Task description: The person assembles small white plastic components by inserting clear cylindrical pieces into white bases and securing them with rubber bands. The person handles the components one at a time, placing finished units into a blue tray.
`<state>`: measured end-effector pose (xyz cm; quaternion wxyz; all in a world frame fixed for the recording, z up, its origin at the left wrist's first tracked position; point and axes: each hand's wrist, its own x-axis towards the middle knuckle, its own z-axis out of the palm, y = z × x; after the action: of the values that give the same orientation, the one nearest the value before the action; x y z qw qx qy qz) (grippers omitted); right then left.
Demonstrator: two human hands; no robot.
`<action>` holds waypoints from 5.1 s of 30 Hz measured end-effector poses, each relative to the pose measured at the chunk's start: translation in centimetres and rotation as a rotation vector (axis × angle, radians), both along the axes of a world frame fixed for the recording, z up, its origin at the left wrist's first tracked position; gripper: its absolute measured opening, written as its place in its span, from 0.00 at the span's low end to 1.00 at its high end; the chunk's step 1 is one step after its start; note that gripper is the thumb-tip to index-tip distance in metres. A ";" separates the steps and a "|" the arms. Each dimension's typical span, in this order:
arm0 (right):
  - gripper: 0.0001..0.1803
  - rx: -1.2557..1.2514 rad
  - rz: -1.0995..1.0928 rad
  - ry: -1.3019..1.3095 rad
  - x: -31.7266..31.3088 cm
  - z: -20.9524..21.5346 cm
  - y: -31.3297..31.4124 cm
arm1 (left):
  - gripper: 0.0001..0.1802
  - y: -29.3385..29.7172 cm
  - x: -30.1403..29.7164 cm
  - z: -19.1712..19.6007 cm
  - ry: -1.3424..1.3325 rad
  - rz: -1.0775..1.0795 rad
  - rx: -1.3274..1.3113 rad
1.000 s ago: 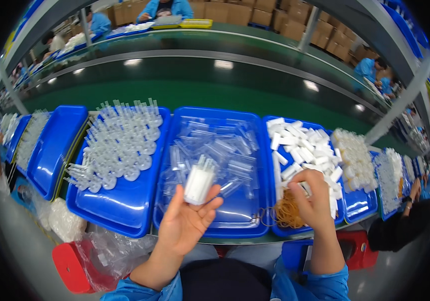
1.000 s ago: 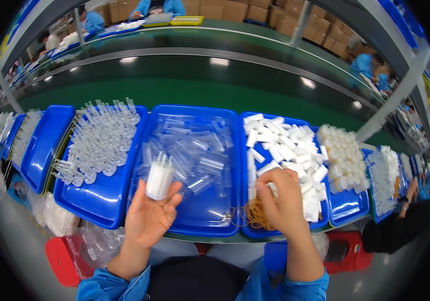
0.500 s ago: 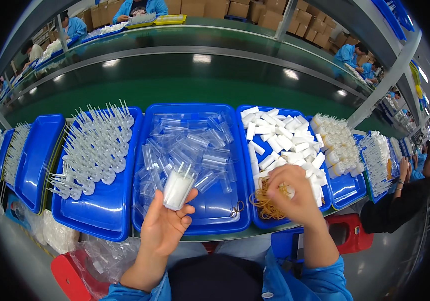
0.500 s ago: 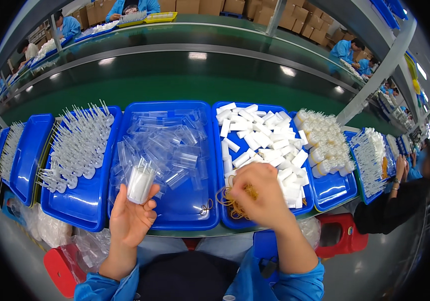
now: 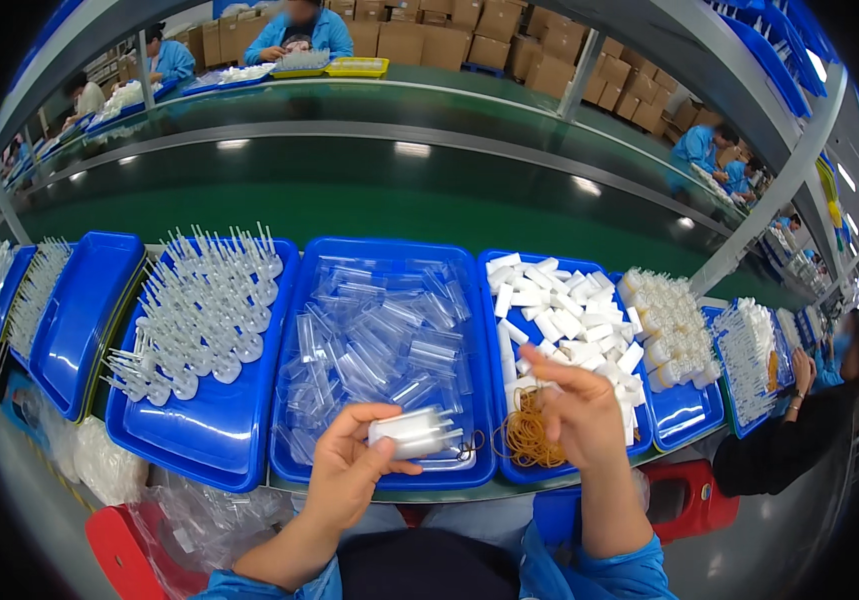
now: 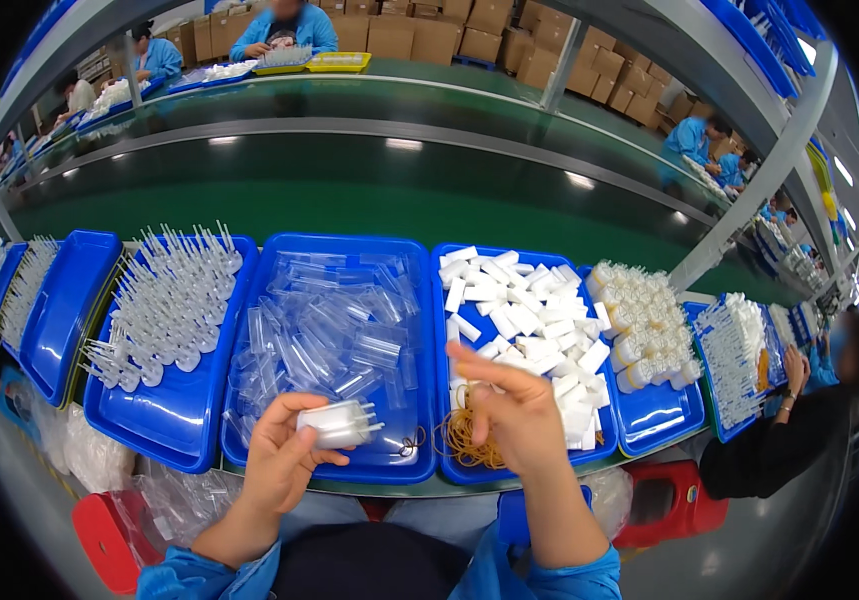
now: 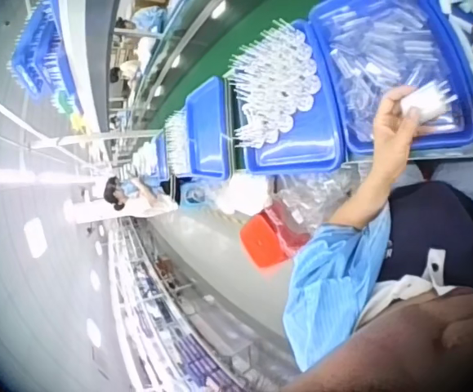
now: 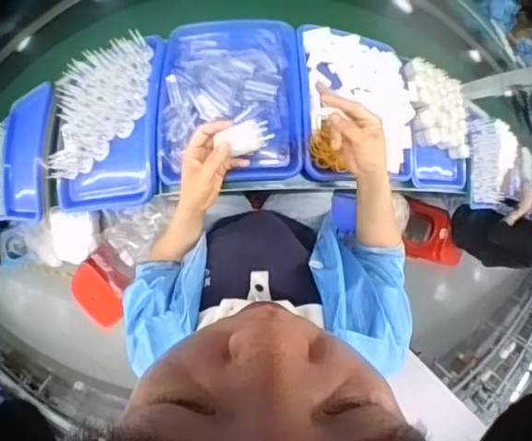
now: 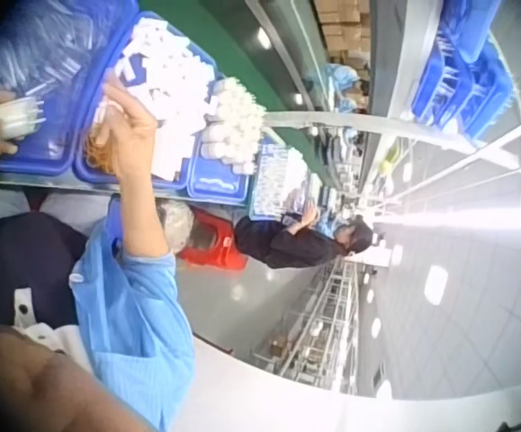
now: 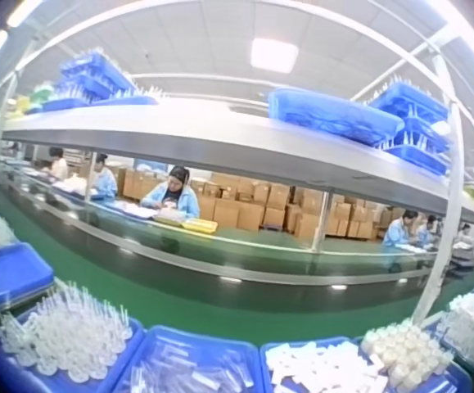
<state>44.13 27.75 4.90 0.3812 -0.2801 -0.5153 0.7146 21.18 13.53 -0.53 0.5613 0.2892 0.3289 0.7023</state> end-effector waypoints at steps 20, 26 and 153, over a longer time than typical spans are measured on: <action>0.09 0.134 0.586 -0.701 -3.9 2.7 -4.8 | 0.24 0.0 -1.2 -2.2 -0.881 -0.400 0.338; 0.10 -0.307 0.456 0.662 -3.8 -3.0 -7.8 | 0.27 -0.3 0.8 -1.9 -0.949 -0.363 0.534; 0.07 0.565 -0.278 -0.273 0.8 -1.9 -0.8 | 0.24 -10.5 -11.8 2.7 0.948 1.044 0.045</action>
<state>44.92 26.95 2.97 0.4650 -0.3243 -0.6960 0.4407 9.40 3.03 2.16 -0.0589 0.3800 0.6191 0.6848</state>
